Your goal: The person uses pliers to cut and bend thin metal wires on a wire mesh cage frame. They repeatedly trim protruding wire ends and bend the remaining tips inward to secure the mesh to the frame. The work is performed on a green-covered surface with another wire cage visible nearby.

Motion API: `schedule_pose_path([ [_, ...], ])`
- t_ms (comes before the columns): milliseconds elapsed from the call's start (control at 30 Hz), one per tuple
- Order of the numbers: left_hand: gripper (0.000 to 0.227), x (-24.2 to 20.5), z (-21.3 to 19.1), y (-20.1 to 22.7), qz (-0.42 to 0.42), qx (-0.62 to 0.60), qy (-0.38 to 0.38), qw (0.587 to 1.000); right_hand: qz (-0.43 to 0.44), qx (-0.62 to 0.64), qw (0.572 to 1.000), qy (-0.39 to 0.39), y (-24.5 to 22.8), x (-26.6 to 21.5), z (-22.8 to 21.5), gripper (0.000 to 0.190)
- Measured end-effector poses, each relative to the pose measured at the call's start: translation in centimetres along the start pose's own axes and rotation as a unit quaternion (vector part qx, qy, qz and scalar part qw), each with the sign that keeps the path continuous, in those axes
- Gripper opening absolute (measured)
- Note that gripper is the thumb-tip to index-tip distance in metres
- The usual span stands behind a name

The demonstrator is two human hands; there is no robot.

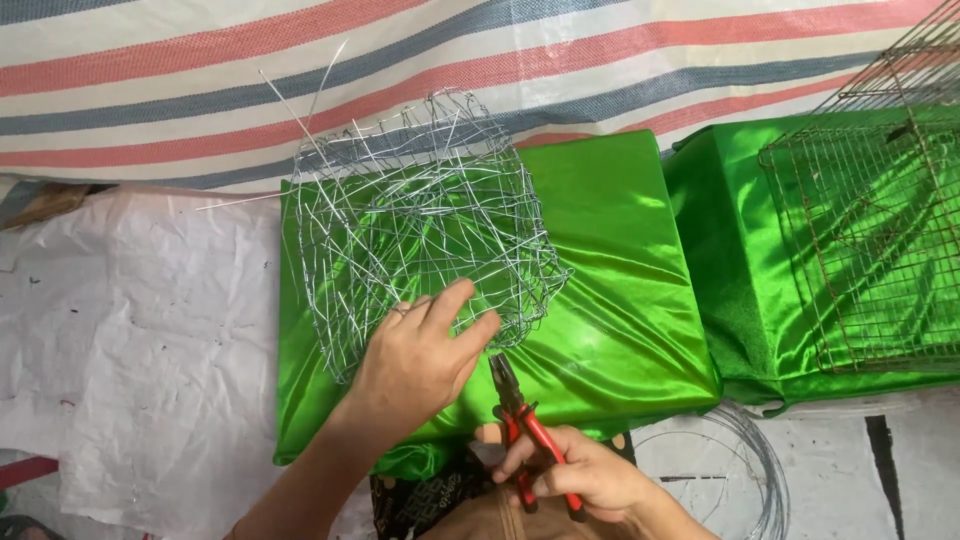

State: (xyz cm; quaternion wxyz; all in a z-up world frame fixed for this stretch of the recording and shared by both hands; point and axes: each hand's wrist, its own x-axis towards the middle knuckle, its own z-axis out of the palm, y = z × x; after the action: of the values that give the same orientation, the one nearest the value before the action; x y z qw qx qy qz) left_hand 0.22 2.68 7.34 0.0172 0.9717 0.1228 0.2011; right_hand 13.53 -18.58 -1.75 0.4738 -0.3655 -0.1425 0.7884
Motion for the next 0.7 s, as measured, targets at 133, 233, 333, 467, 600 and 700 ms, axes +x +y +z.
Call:
schedule_pose_path([
  [133,0.015,0.3,-0.5,-0.1,0.008,-0.02,0.011,1.0,-0.03,-0.009,0.998,-0.054,-1.3,-0.5,0.6,0.039],
  [233,0.012,0.3,-0.4,-0.1,0.016,-0.015,0.01,1.0,-0.067,-0.014,0.996,-0.061,-2.0,-1.0,0.5,0.03],
  [333,0.018,0.2,0.3,0.0,0.007,-0.011,0.009,1.0,-0.096,-0.183,0.978,-0.027,-3.2,-1.4,0.5,0.035],
  [467,0.019,0.0,0.8,-0.1,0.006,0.005,0.014,1.0,-0.099,-0.203,0.974,0.013,-3.3,-1.1,0.0,0.034],
  [600,0.017,0.0,0.6,-0.3,0.033,0.009,0.038,0.999,-0.064,-0.287,0.954,0.059,-2.7,-0.6,-1.9,0.038],
  [700,0.02,0.0,0.6,-0.5,0.037,0.038,0.017,0.998,-0.072,-0.294,0.952,0.04,-3.5,-0.2,-2.2,0.04],
])
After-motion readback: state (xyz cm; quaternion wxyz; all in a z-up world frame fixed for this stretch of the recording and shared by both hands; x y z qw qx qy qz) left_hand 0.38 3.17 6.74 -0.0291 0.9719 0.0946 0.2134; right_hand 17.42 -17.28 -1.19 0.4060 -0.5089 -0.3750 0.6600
